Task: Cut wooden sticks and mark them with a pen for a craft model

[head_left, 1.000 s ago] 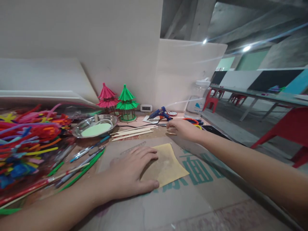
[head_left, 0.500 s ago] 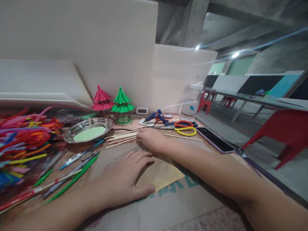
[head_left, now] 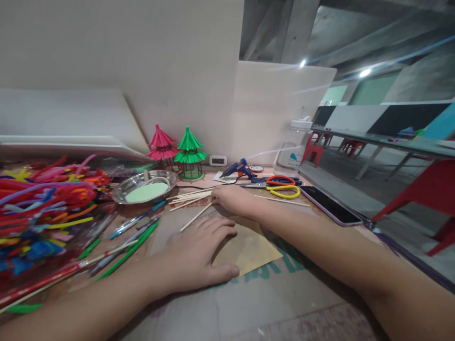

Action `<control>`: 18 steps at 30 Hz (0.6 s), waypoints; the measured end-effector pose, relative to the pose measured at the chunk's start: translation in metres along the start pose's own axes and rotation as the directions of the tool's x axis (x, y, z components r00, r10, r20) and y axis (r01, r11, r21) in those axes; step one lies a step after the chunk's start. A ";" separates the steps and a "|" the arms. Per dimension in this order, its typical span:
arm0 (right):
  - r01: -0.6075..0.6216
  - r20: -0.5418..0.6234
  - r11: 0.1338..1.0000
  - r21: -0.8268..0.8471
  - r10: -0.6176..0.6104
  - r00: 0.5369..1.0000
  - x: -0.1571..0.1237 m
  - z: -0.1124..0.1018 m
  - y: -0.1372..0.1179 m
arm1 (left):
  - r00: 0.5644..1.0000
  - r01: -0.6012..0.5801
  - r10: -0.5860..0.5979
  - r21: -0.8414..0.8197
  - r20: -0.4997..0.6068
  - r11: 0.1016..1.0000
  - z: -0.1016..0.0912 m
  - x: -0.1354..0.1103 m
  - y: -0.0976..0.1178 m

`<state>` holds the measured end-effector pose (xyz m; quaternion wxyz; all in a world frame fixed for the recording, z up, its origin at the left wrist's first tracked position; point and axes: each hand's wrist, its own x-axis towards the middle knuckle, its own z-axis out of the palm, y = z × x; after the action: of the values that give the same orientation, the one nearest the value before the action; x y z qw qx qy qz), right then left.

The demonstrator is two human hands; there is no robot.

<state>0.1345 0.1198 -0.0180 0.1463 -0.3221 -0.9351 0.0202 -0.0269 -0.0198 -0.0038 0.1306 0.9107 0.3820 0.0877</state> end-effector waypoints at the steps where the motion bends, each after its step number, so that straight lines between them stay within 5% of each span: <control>1: -0.004 -0.002 1.000 0.022 0.004 1.000 0.000 -0.003 -0.002 | 1.000 -0.005 0.005 -0.006 0.001 1.000 0.000 0.000 0.000; 7: -0.080 -0.187 0.967 0.244 0.128 0.974 -0.024 -0.035 -0.021 | 0.999 -0.032 0.032 -0.022 -0.031 0.999 -0.001 0.000 0.001; 9: -0.108 -0.226 0.880 0.464 0.235 0.946 -0.041 -0.045 -0.027 | 0.999 -0.042 0.042 -0.019 -0.031 0.999 -0.001 0.001 0.000; 11: -0.077 -0.125 0.466 0.881 0.388 0.913 -0.062 -0.053 -0.032 | 0.998 -0.054 0.054 -0.024 -0.032 0.998 0.000 0.001 -0.001; 13: -0.080 0.045 0.071 0.994 0.403 0.914 -0.084 -0.058 -0.038 | 0.998 -0.056 0.055 -0.020 -0.038 0.998 0.002 0.002 -0.002; 15: -0.110 0.138 -0.094 0.989 0.368 0.920 -0.101 -0.060 -0.045 | 0.998 -0.049 0.049 -0.002 -0.037 0.999 0.003 0.002 -0.003; 18: -0.128 0.174 -0.152 0.980 0.343 0.923 -0.116 -0.059 -0.051 | 0.999 -0.037 0.038 0.007 -0.020 0.999 0.004 0.003 -0.004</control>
<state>0.2081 0.0058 0.0145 0.3966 -0.2724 -0.5208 0.7052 -0.0266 -0.0152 -0.0084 0.1220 0.9172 0.3664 0.0980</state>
